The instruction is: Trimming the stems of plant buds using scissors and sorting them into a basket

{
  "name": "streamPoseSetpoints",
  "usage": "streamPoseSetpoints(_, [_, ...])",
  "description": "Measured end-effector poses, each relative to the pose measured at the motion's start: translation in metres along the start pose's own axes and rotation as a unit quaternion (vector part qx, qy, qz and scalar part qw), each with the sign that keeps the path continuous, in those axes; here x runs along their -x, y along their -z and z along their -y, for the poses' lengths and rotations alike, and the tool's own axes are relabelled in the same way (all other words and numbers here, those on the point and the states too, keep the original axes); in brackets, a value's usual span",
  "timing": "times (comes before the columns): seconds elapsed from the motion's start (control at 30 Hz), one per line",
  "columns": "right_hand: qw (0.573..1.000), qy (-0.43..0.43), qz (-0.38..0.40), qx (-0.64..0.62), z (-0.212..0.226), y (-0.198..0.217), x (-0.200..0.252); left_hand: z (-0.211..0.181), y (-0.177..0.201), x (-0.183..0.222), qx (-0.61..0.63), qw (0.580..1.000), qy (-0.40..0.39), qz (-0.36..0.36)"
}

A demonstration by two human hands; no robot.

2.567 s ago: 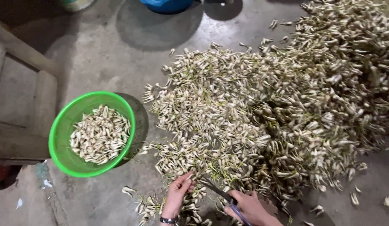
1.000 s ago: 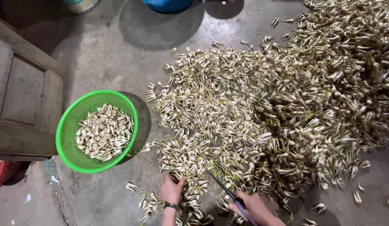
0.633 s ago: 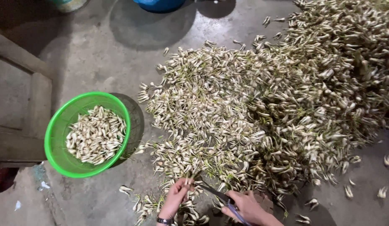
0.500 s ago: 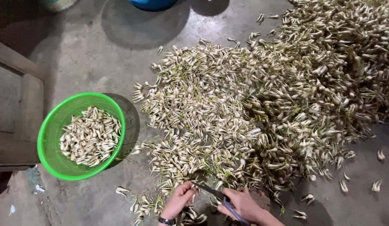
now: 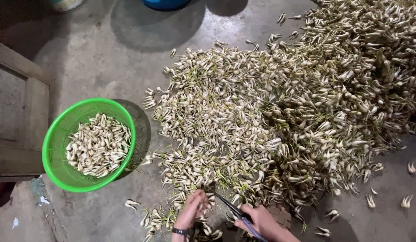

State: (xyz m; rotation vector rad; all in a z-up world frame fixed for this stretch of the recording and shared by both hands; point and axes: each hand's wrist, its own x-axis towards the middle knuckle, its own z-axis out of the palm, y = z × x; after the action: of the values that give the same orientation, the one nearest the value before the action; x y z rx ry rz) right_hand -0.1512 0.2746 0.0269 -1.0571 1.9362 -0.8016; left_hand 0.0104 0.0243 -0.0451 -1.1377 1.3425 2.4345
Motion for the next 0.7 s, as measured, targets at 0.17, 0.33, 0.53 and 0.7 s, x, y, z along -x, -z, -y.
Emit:
streamPoseSetpoints(0.17, [0.999,-0.030,-0.008,0.014,-0.035,-0.021,-0.006,-0.013,0.013,-0.039,-0.491,0.811,-0.089,-0.306])
streamPoseSetpoints(0.33, [0.999,-0.053,-0.006,0.007,-0.024,-0.014,-0.004,-0.030,0.016,-0.038,-0.598,0.737,-0.064,-0.309])
streamPoseSetpoints(0.53, [0.999,-0.045,-0.002,0.004,-0.027,-0.017,-0.005,-0.004,0.058,-0.027,-0.602,0.745,-0.058,-0.281])
streamPoseSetpoints(0.7, [0.998,-0.005,0.016,-0.065,-0.029,-0.019,-0.003,-0.004,0.065,0.006,-0.341,0.874,-0.032,-0.346])
